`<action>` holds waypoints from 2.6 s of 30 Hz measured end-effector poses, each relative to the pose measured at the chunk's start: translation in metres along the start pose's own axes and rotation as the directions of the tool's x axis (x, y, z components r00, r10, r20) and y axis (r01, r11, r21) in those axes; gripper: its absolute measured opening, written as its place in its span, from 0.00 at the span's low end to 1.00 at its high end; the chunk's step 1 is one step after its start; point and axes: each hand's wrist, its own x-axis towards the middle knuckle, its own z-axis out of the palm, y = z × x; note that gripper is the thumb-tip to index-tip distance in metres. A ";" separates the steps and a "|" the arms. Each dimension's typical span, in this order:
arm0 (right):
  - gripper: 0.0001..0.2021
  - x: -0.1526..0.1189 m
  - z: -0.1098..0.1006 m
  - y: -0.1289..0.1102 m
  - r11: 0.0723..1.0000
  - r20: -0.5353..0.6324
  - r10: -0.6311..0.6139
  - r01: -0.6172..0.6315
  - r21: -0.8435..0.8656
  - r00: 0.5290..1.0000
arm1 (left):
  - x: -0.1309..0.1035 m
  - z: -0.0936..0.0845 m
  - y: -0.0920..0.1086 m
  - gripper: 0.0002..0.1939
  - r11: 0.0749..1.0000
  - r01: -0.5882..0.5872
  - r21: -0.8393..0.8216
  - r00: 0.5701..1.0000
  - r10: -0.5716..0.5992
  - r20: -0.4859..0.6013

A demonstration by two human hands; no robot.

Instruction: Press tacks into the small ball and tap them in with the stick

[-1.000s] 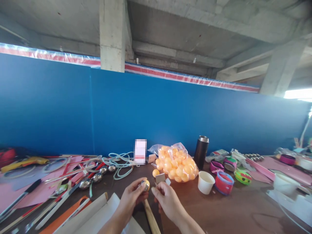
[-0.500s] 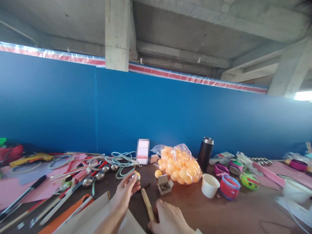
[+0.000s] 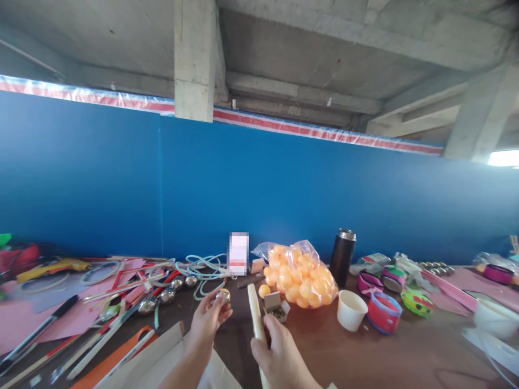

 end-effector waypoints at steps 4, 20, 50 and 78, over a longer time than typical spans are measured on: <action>0.07 -0.005 -0.002 -0.007 0.997 0.028 -0.053 0.054 -0.059 0.998 | 0.000 0.002 -0.001 0.15 1.000 0.019 0.018 1.000 -0.019 -0.008; 0.07 -0.007 -0.005 -0.016 0.957 -0.041 -0.020 0.007 -0.291 0.999 | -0.003 0.003 0.001 0.14 1.000 0.008 0.026 1.000 -0.007 -0.027; 0.06 -0.006 -0.001 -0.009 0.968 -0.033 0.025 -0.033 -0.247 0.999 | -0.001 0.001 -0.004 0.15 0.999 0.000 0.038 1.000 0.001 -0.011; 0.06 -0.006 -0.001 -0.012 0.956 -0.009 0.079 -0.078 -0.282 0.997 | 0.007 -0.002 -0.014 0.18 0.994 -0.030 0.102 0.999 0.032 -0.020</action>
